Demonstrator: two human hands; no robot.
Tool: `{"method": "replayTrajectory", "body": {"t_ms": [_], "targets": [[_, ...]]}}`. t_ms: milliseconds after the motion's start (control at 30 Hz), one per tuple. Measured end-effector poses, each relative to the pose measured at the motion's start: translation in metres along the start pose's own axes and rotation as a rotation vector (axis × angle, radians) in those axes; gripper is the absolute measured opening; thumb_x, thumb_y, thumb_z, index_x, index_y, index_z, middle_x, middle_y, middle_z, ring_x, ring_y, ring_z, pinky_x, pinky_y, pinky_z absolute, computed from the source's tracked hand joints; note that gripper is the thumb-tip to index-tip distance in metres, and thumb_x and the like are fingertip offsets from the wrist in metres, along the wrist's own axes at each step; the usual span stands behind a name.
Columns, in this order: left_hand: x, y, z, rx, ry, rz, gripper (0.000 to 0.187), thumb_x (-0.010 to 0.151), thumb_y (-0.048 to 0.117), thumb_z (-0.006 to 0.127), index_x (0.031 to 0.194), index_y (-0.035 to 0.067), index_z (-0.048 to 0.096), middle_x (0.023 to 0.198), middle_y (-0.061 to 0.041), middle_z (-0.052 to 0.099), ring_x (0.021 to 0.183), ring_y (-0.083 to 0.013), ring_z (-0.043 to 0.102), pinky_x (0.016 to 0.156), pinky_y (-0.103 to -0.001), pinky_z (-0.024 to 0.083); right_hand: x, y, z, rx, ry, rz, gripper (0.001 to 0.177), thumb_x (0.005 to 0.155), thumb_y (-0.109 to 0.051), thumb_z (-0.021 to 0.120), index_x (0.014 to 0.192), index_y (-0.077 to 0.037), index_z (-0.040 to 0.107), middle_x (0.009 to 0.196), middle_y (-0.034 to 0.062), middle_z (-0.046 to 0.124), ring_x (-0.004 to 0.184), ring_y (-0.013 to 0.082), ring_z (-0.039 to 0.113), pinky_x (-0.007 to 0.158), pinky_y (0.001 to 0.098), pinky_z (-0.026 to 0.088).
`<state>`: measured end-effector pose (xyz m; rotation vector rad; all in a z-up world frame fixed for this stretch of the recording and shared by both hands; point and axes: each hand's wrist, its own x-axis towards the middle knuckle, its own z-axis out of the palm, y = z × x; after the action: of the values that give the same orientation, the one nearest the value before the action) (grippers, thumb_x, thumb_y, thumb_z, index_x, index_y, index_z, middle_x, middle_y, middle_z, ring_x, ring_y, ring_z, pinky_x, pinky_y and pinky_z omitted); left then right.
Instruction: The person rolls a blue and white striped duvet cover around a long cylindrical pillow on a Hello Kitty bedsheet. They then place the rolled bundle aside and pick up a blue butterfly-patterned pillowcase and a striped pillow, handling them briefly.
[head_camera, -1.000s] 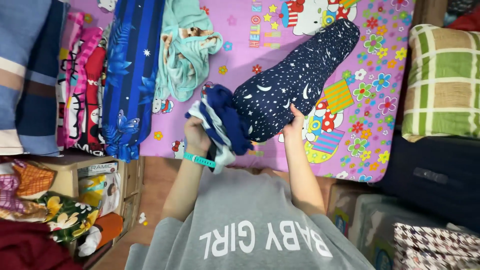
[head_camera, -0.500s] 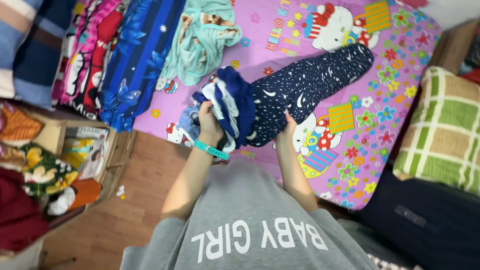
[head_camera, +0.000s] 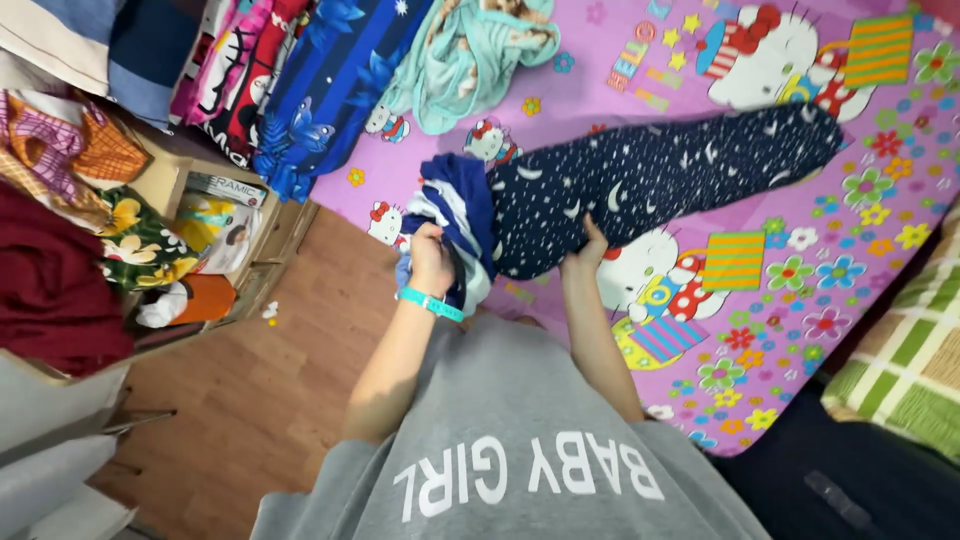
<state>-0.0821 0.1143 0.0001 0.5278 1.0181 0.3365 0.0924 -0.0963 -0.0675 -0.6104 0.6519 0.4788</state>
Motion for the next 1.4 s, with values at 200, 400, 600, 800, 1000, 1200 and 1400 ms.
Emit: {"method": "replayTrajectory", "body": {"t_ms": [200, 400, 600, 800, 1000, 1200, 1400], "targets": [[0.018, 0.037, -0.006, 0.232, -0.191, -0.080, 0.035, 0.099, 0.031, 0.050, 0.123, 0.010, 0.064, 0.116, -0.006, 0.073, 0.105, -0.0213, 0.069, 0.090, -0.035, 0.057, 0.015, 0.010, 0.012, 0.028, -0.014, -0.088, 0.045, 0.085, -0.010, 0.069, 0.128, 0.001, 0.063, 0.127, 0.0159, 0.068, 0.115, 0.0337, 0.066, 0.106, 0.0520, 0.052], [0.049, 0.037, 0.008, 0.317, -0.421, -0.268, 0.051, 0.107, 0.049, 0.045, 0.129, 0.006, 0.061, 0.115, -0.011, 0.067, 0.103, -0.0270, 0.064, 0.087, -0.041, 0.054, 0.003, 0.002, 0.034, 0.114, -0.035, -0.119, 0.045, 0.083, -0.013, 0.071, 0.124, 0.004, 0.066, 0.121, 0.0190, 0.071, 0.112, 0.0345, 0.069, 0.103, 0.0488, 0.057], [0.081, 0.048, 0.025, 0.454, -0.581, -0.188, 0.046, 0.107, 0.047, 0.042, 0.129, 0.010, 0.059, 0.117, -0.007, 0.066, 0.107, -0.0218, 0.063, 0.091, -0.036, 0.053, 0.006, 0.015, 0.050, 0.064, -0.042, -0.124, 0.045, 0.084, -0.020, 0.075, 0.123, 0.001, 0.065, 0.118, 0.0165, 0.070, 0.106, 0.0312, 0.070, 0.096, 0.0451, 0.058], [0.141, 0.022, 0.027, 0.383, -0.780, -0.123, 0.036, 0.113, 0.040, 0.041, 0.126, 0.011, 0.057, 0.112, -0.005, 0.062, 0.102, -0.0190, 0.061, 0.088, -0.033, 0.052, 0.017, 0.023, 0.045, -0.097, 0.063, -0.066, 0.061, 0.086, -0.032, 0.076, 0.131, 0.006, 0.059, 0.126, 0.0197, 0.069, 0.111, 0.0285, 0.070, 0.100, 0.0421, 0.057], [0.184, -0.014, 0.040, 0.114, -1.035, -0.034, 0.027, 0.118, 0.033, 0.040, 0.123, 0.011, 0.055, 0.107, -0.004, 0.057, 0.097, -0.0161, 0.058, 0.084, -0.030, 0.050, -0.016, 0.012, 0.037, -0.438, 0.245, -0.180, 0.067, 0.090, -0.038, 0.076, 0.136, -0.001, 0.044, 0.133, 0.0143, 0.062, 0.121, 0.0249, 0.062, 0.102, 0.0369, 0.052], [0.166, -0.042, 0.028, 0.697, -0.713, 0.524, 0.028, 0.113, 0.025, 0.044, 0.131, 0.005, 0.051, 0.120, -0.007, 0.058, 0.108, -0.0176, 0.058, 0.095, -0.030, 0.050, -0.126, 0.005, 0.026, -1.235, -0.002, -0.736, 0.019, 0.098, -0.021, 0.072, 0.110, -0.008, 0.065, 0.109, 0.0037, 0.070, 0.098, 0.0178, 0.066, 0.083, 0.0346, 0.052], [0.152, -0.053, 0.022, 0.664, -0.654, 0.502, 0.032, 0.112, 0.023, 0.045, 0.137, 0.002, 0.050, 0.127, -0.010, 0.058, 0.114, -0.0196, 0.058, 0.100, -0.032, 0.050, -0.171, 0.007, 0.061, -1.485, -0.277, -0.889, 0.015, 0.087, -0.011, 0.068, 0.101, -0.004, 0.069, 0.101, 0.0067, 0.067, 0.094, 0.0163, 0.066, 0.080, 0.0326, 0.054]]}}
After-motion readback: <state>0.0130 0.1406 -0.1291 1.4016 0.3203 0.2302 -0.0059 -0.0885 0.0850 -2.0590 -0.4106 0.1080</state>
